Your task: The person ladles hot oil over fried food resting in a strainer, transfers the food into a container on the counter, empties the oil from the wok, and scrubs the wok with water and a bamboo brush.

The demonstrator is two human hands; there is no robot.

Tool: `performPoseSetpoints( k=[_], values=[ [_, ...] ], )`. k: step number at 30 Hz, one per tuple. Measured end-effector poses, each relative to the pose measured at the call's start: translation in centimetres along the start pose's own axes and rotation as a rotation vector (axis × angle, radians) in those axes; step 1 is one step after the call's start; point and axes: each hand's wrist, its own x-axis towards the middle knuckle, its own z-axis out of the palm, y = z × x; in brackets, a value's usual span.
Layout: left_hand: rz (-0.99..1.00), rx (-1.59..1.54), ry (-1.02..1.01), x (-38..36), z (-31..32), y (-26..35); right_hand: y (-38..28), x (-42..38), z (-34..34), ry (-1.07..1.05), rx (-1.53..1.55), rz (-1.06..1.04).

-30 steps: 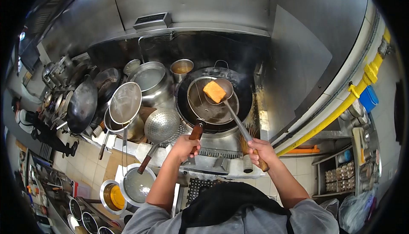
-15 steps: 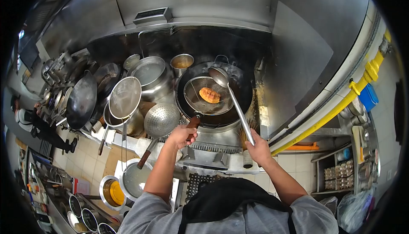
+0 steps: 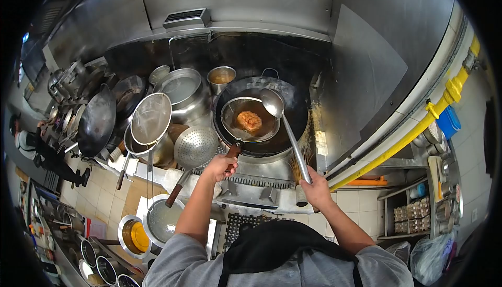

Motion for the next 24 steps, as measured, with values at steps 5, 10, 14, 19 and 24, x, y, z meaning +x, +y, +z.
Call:
performPoseSetpoints(
  k=[5, 10, 14, 19, 24],
  values=[
    [0.011, -0.016, 0.007, -0.6, 0.1, 0.1, 1.4, -0.2, 1.2, 0.043, -0.021, -0.103],
    [0.039, -0.014, -0.008, -0.3, -0.3, -0.4, 1.0, -0.1, 1.6, -0.002, 0.012, -0.054],
    [0.039, 0.027, 0.000, -0.4, -0.4, -0.7, -0.2, 1.0, 1.7, -0.008, -0.032, -0.036],
    [0.051, 0.068, 0.000, -0.8, -0.1, -0.8, 0.9, 5.2, 2.7, 0.018, -0.135, -0.140],
    [0.032, 0.129, 0.004, -0.4, -0.8, -0.4, -2.5, 6.5, 1.7, -0.340, 0.367, 0.365]
  ],
)
